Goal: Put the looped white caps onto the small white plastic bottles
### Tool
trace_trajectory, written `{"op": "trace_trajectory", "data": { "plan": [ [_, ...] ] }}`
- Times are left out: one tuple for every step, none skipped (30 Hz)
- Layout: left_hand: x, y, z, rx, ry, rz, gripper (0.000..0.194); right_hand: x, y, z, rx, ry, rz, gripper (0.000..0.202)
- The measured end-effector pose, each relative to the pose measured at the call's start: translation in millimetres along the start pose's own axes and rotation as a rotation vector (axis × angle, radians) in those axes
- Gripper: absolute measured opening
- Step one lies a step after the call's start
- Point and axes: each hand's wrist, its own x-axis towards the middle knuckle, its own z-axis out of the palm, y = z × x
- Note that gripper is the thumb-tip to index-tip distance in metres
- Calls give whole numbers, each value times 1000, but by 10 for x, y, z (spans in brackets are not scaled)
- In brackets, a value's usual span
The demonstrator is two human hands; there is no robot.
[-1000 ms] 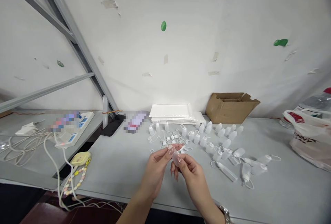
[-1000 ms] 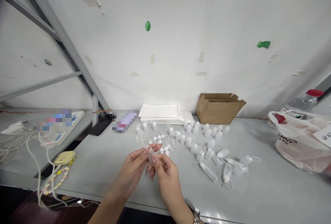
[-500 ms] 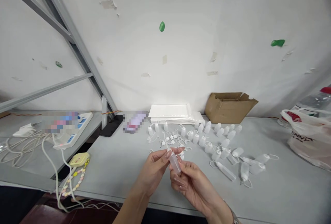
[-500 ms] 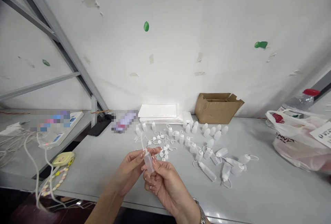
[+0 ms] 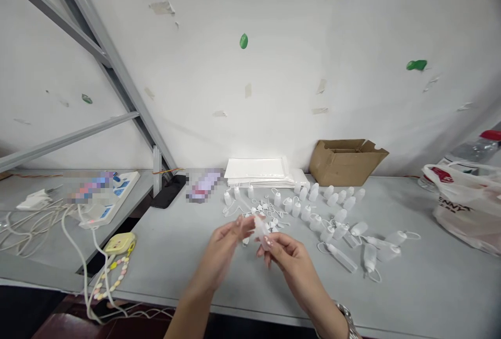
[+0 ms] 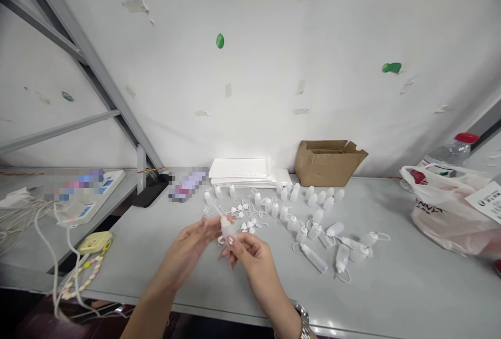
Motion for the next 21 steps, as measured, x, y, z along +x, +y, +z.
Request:
{"op": "trace_trajectory", "data": {
  "plan": [
    [12, 2, -68, 102, 48, 42, 39, 2, -11, -25, 9, 32, -8, 31],
    [25, -10, -137, 255, 129, 82, 35, 6, -22, -53, 21, 66, -15, 31],
    [37, -40, -202, 438, 220, 125, 32, 12, -32, -82, 34, 99, -20, 31],
    [50, -88, -258, 589, 257, 133, 32, 20, -40, -109, 49, 129, -23, 32],
    [64, -151, -299, 691, 261, 117, 31, 27, -44, -132, 64, 153, -23, 32],
    [78, -224, -324, 760, 233, 96, 30, 34, -45, -149, 78, 169, -22, 32],
    [94, -301, -334, 815, 199, 84, 28, 39, -42, -159, 87, 179, -22, 32],
    [112, -377, -332, 861, 168, 84, 28, 42, -37, -162, 91, 181, -22, 32],
    [131, -447, -320, 891, 148, 91, 29, 43, -29, -159, 87, 178, -20, 32],
    [151, -508, -304, 913, 140, 95, 29, 41, -21, -153, 76, 173, -19, 32],
    [173, -558, -286, 930, 140, 107, 28, 38, -14, -146, 61, 164, -14, 31],
    [195, -597, -270, 940, 147, 124, 25, 33, -7, -139, 45, 157, -9, 31],
    [216, -627, -258, 944, 159, 145, 23, 29, -2, -134, 32, 151, -4, 31],
    [237, -648, -250, 944, 173, 168, 20, 25, 1, -133, 24, 151, -2, 30],
    [255, -662, -245, 941, 187, 189, 17, 22, 3, -134, 22, 155, -3, 31],
    [272, -670, -242, 936, 202, 206, 15, 20, 3, -136, 23, 158, -3, 31],
    [285, -673, -240, 930, 218, 217, 14, 19, 2, -140, 29, 160, -4, 31],
    [294, -672, -239, 924, 234, 223, 14, 20, 1, -144, 38, 159, -1, 31],
    [301, -667, -238, 919, 252, 226, 15, 22, 1, -146, 49, 155, 7, 31],
    [304, -660, -235, 914, 271, 230, 17, 25, 2, -147, 60, 148, 16, 31],
    [305, -651, -232, 909, 289, 233, 19, 29, 4, -146, 71, 141, 27, 31]
  ]
}}
